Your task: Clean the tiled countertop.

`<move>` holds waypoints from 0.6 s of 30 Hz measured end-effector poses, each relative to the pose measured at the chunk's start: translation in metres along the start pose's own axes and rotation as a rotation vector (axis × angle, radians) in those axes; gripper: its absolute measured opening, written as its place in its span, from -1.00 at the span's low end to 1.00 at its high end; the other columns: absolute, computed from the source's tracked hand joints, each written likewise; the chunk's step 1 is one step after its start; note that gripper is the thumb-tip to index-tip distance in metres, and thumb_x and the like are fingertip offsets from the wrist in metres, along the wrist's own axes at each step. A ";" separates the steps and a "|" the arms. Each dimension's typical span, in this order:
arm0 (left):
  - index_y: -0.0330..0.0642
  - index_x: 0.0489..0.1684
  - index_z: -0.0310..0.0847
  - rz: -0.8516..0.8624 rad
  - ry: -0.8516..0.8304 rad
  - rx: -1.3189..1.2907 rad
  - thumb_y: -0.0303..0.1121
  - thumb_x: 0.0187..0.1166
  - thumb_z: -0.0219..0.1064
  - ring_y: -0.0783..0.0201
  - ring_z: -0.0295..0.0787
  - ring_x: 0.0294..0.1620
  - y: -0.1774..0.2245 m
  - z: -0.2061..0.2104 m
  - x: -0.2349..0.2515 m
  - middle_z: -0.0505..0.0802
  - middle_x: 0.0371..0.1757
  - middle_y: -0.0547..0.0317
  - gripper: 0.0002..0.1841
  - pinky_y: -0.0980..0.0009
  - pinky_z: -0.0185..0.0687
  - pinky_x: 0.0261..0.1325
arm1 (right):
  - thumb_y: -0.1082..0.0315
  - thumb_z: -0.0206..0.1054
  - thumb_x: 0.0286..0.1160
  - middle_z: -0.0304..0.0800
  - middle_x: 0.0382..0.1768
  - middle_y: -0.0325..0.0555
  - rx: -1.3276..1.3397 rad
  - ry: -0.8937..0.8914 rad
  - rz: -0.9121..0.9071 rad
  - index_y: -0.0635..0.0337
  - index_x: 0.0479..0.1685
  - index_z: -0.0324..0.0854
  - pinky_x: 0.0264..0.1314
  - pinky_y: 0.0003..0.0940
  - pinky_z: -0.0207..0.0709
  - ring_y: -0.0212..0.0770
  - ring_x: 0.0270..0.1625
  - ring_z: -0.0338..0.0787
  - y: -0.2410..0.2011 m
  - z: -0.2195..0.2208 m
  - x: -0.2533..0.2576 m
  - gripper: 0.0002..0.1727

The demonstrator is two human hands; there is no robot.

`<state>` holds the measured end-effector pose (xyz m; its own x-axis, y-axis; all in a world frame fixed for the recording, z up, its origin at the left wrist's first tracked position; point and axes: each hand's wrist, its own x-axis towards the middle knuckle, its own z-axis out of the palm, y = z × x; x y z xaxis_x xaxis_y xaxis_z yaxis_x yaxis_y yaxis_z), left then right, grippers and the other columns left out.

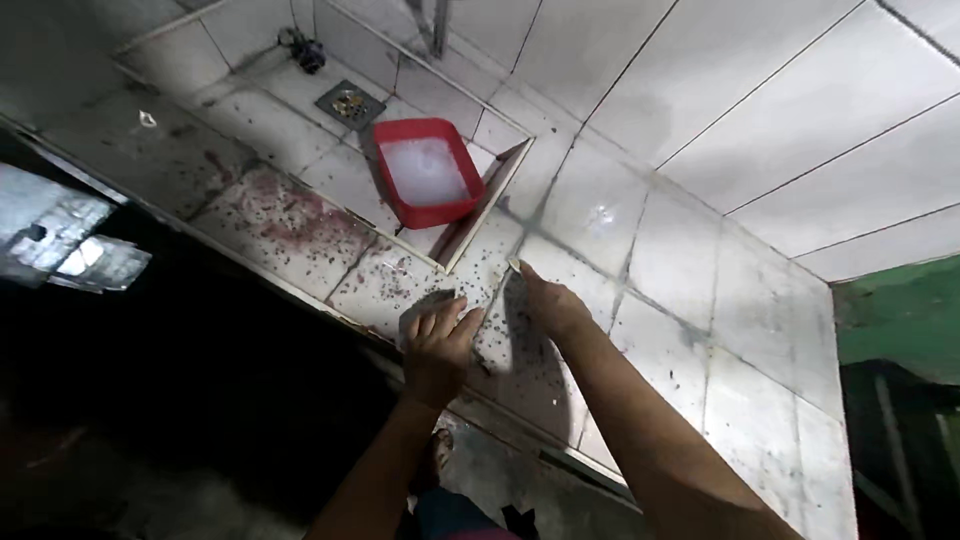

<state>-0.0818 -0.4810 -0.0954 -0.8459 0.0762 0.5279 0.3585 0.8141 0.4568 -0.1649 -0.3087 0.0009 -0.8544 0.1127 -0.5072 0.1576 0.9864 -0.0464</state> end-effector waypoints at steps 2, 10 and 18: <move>0.12 0.23 0.83 0.010 -0.026 0.017 -0.43 0.60 0.25 0.04 0.75 0.35 0.000 -0.001 -0.002 0.81 0.40 0.11 -0.65 -0.01 0.54 0.38 | 0.17 -0.07 0.93 0.79 0.21 0.35 0.018 -0.003 -0.019 -0.38 0.96 -0.15 0.21 0.43 0.59 0.43 0.22 0.80 -0.003 -0.005 -0.003 -0.34; 0.15 0.17 0.87 0.041 0.029 0.054 -0.35 0.60 0.18 0.11 0.75 0.36 -0.001 0.001 -0.002 0.83 0.37 0.23 -0.65 0.02 0.54 0.42 | 0.10 -0.13 0.93 0.79 0.28 0.20 -0.019 -0.225 0.067 -0.55 0.94 -0.15 0.22 0.31 0.64 0.32 0.20 0.83 0.030 0.038 -0.094 -0.36; 0.05 0.40 0.75 -0.081 -0.090 -0.207 -0.39 0.60 0.17 0.03 0.61 0.56 -0.008 -0.015 0.001 0.67 0.58 0.07 -0.57 -0.01 0.54 0.53 | 0.03 0.01 0.89 0.71 0.42 0.20 0.163 -0.023 -0.104 -0.41 0.87 0.17 0.39 0.40 0.49 0.33 0.41 0.71 -0.001 -0.018 -0.021 -0.42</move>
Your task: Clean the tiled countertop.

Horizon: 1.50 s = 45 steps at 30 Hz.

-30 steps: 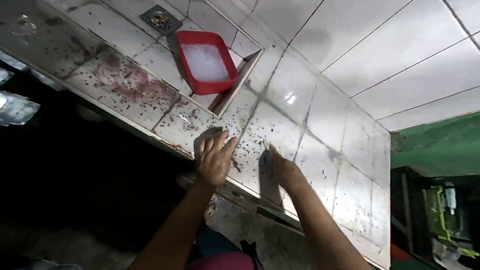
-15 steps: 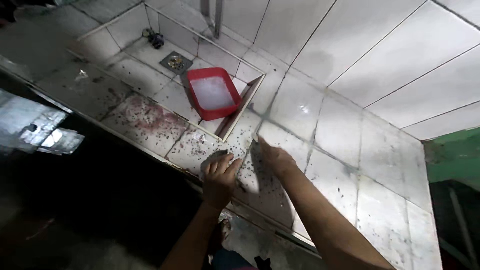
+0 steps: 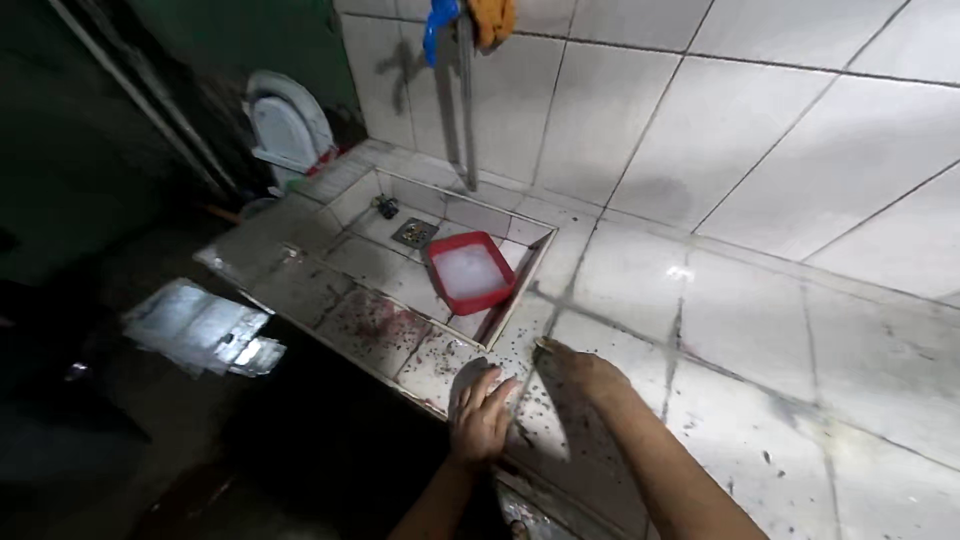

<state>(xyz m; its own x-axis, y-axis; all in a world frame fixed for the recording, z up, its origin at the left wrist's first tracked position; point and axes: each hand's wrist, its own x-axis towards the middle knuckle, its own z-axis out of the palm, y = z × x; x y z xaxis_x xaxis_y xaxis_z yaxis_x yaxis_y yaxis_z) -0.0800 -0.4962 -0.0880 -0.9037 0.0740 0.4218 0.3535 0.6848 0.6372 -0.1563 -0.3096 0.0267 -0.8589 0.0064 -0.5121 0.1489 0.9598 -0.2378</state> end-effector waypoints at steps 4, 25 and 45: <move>-0.19 0.50 0.62 -0.250 -0.006 -0.434 -0.52 0.64 0.16 0.15 0.47 0.68 -0.020 -0.054 0.007 0.56 0.66 -0.06 -0.56 0.16 0.51 0.63 | 0.16 0.06 0.88 0.75 0.32 0.32 0.125 0.065 -0.012 -0.19 0.86 0.22 0.40 0.38 0.50 0.37 0.34 0.74 0.020 0.007 0.003 -0.42; -0.38 0.55 0.50 -0.362 0.262 -0.235 -0.63 0.66 0.08 -0.01 0.39 0.72 -0.325 -0.260 0.149 0.52 0.65 -0.27 -0.54 0.12 0.37 0.69 | 0.32 0.04 0.85 0.77 0.24 0.44 0.039 0.081 0.161 -0.16 0.86 0.24 0.28 0.56 0.49 0.57 0.24 0.75 -0.166 0.077 -0.003 -0.41; -0.15 0.50 0.63 -0.198 0.113 0.169 -0.55 0.64 0.08 -0.09 0.65 0.52 -0.314 -0.215 0.162 0.67 0.55 -0.18 -0.53 0.04 0.57 0.52 | 0.19 0.03 0.89 0.87 0.06 0.27 -0.057 0.030 0.067 -0.40 0.82 0.27 0.12 0.45 0.62 0.40 0.08 0.85 -0.224 0.066 0.055 -0.45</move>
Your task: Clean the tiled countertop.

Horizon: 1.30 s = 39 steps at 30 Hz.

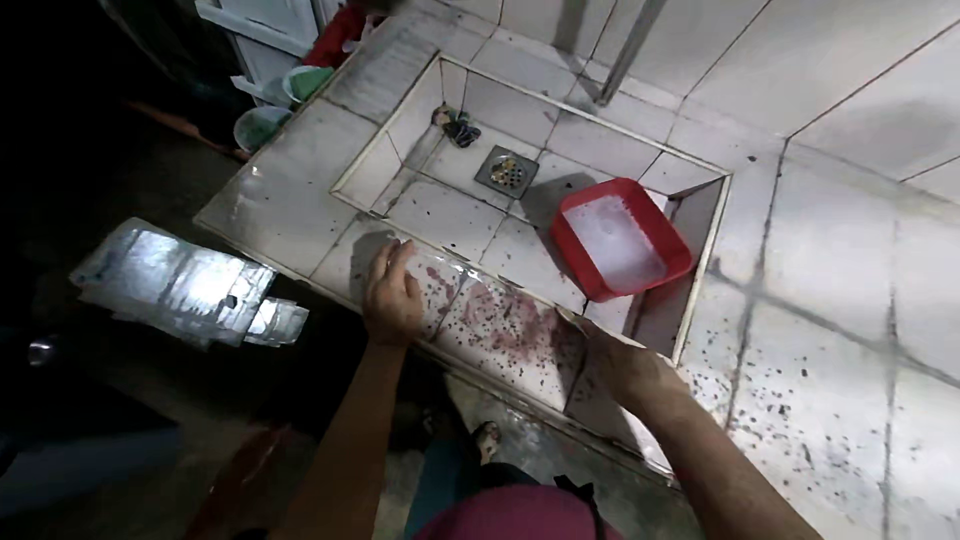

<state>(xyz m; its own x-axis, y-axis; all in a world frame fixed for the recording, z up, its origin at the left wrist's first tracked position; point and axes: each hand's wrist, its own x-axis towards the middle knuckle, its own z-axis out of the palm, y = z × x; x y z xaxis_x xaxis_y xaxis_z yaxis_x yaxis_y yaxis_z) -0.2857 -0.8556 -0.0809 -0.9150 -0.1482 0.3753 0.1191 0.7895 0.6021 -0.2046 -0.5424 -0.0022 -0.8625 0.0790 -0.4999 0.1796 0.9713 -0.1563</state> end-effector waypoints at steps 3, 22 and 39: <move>-0.12 0.49 0.64 -0.005 -0.004 0.026 -0.54 0.64 0.07 -0.11 0.68 0.49 0.001 -0.002 -0.003 0.67 0.55 -0.18 -0.53 0.02 0.61 0.45 | 0.24 0.01 0.90 0.87 0.05 0.29 0.012 0.020 -0.078 -0.35 0.86 0.20 0.05 0.42 0.64 0.41 0.00 0.86 -0.020 -0.004 0.007 -0.42; -0.18 0.43 0.68 -0.012 0.009 0.011 -0.55 0.62 0.05 -0.12 0.67 0.50 -0.002 -0.001 -0.001 0.67 0.54 -0.18 -0.55 -0.01 0.59 0.46 | 0.22 0.00 0.91 0.82 0.15 0.36 -0.022 -0.129 -0.095 -0.32 0.86 0.21 0.24 0.47 0.54 0.46 0.17 0.80 0.005 -0.029 0.019 -0.44; -0.09 0.44 0.69 0.043 0.005 0.002 -0.53 0.64 0.06 -0.10 0.69 0.47 -0.006 -0.002 0.000 0.69 0.54 -0.13 -0.54 -0.01 0.59 0.44 | 0.27 0.04 0.89 0.84 0.11 0.31 0.020 -0.066 -0.029 -0.21 0.85 0.25 0.18 0.44 0.58 0.38 0.08 0.83 0.014 -0.019 0.001 -0.44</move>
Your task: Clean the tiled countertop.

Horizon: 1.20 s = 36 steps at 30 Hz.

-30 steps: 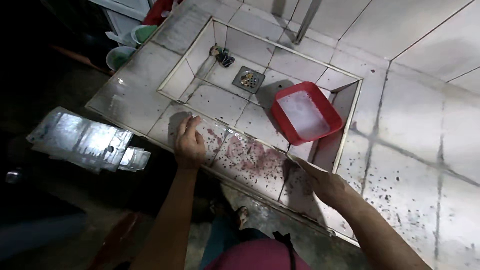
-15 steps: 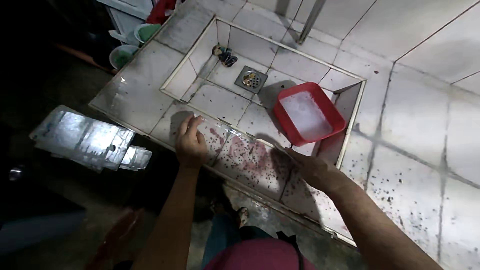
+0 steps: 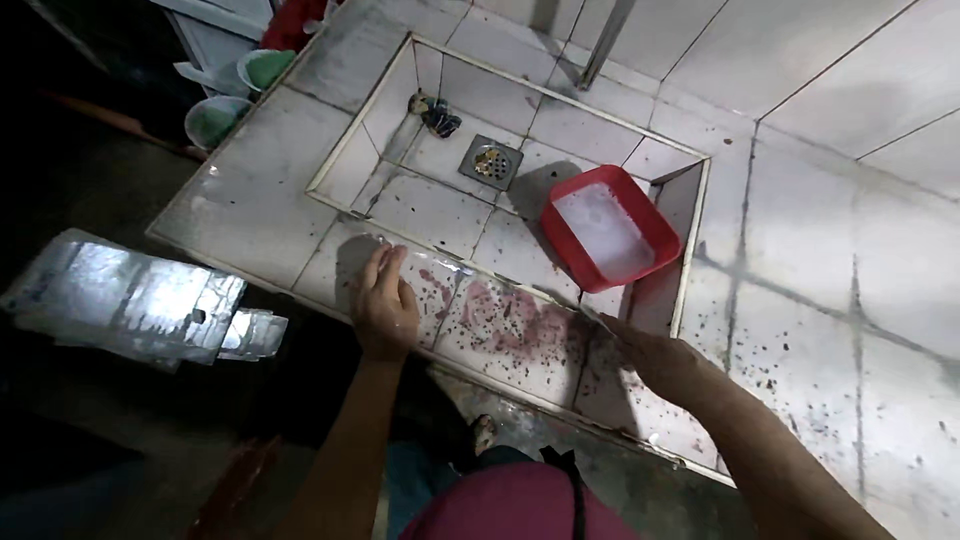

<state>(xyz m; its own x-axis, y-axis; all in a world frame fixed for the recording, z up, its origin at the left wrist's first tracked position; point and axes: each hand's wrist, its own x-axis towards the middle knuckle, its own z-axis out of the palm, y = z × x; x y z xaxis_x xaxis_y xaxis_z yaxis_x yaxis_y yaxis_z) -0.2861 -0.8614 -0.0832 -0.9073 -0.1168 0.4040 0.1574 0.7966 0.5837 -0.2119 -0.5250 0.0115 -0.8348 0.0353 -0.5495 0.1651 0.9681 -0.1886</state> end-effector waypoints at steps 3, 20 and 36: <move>-0.08 0.45 0.68 0.047 -0.101 -0.014 -0.52 0.64 0.09 -0.15 0.69 0.44 0.002 -0.005 0.003 0.69 0.55 -0.10 -0.55 -0.07 0.57 0.42 | 0.27 0.04 0.89 0.83 0.19 0.31 0.076 0.072 0.092 -0.17 0.83 0.29 0.25 0.48 0.55 0.41 0.16 0.82 -0.022 0.007 -0.001 -0.46; -0.15 0.53 0.60 0.255 -0.447 -0.557 -0.42 0.64 0.13 0.00 0.41 0.71 -0.054 -0.047 0.032 0.60 0.62 -0.06 -0.54 -0.03 0.34 0.69 | 0.24 0.03 0.89 0.79 0.19 0.38 0.268 0.139 0.495 -0.25 0.89 0.14 0.27 0.52 0.52 0.47 0.23 0.76 -0.118 0.020 0.009 -0.40; -0.20 0.45 0.67 0.280 -0.303 -0.183 -0.50 0.61 0.11 -0.26 0.52 0.58 -0.124 -0.062 0.082 0.62 0.60 -0.18 -0.55 -0.20 0.33 0.60 | 0.20 -0.08 0.93 0.71 0.35 0.41 0.269 0.203 0.700 -0.13 0.90 0.12 0.40 0.49 0.45 0.50 0.40 0.67 -0.130 0.029 0.010 -0.42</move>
<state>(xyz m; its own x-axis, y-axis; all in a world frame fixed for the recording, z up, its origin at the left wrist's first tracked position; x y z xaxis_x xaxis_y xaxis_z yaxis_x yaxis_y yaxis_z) -0.3562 -1.0067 -0.0788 -0.8890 0.2890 0.3551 0.4545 0.6519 0.6071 -0.2267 -0.6580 0.0073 -0.5643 0.6866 -0.4584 0.7898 0.6107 -0.0575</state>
